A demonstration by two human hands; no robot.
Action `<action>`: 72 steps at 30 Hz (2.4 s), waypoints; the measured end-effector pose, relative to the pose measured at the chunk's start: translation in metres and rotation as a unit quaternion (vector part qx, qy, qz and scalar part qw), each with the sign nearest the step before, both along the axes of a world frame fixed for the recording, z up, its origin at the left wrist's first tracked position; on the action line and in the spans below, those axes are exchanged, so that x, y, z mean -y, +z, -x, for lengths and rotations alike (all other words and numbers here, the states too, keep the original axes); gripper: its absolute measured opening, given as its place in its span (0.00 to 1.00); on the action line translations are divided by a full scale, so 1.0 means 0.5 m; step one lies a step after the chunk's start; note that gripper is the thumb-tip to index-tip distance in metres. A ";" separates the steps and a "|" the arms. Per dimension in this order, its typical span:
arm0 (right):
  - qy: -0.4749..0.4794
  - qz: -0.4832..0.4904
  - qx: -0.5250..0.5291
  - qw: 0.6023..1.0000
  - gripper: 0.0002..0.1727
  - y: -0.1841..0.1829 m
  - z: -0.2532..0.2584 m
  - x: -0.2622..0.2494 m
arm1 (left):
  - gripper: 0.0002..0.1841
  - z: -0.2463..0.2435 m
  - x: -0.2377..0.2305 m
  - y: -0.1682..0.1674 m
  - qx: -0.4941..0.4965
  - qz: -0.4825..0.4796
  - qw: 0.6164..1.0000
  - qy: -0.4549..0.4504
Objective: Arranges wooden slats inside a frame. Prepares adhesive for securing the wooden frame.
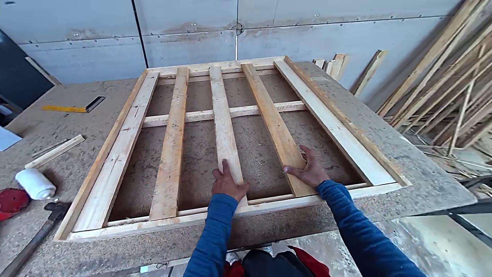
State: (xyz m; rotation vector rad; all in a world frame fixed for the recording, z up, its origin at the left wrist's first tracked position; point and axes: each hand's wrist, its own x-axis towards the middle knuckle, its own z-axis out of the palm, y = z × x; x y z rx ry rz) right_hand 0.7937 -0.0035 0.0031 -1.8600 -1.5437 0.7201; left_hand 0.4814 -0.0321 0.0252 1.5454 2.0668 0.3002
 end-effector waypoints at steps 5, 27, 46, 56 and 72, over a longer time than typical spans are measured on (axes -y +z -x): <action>0.015 0.005 -0.028 0.999 0.70 0.005 0.001 -0.007 | 0.72 -0.012 -0.018 -0.019 -0.032 0.014 0.999 0.004; 0.028 0.021 -0.067 0.997 0.71 -0.011 -0.012 -0.014 | 0.68 -0.011 -0.021 -0.012 -0.010 0.035 0.999 -0.011; -0.021 0.146 0.205 0.968 0.70 0.069 0.057 -0.014 | 0.71 -0.038 -0.064 -0.076 -0.108 -0.041 0.993 -0.015; -0.029 0.158 0.176 0.971 0.67 0.066 0.057 -0.016 | 0.70 -0.031 -0.059 -0.085 -0.113 -0.068 0.991 -0.014; -0.032 0.160 0.150 0.975 0.69 0.078 0.053 -0.010 | 0.70 -0.025 -0.049 -0.081 -0.100 -0.069 0.993 -0.005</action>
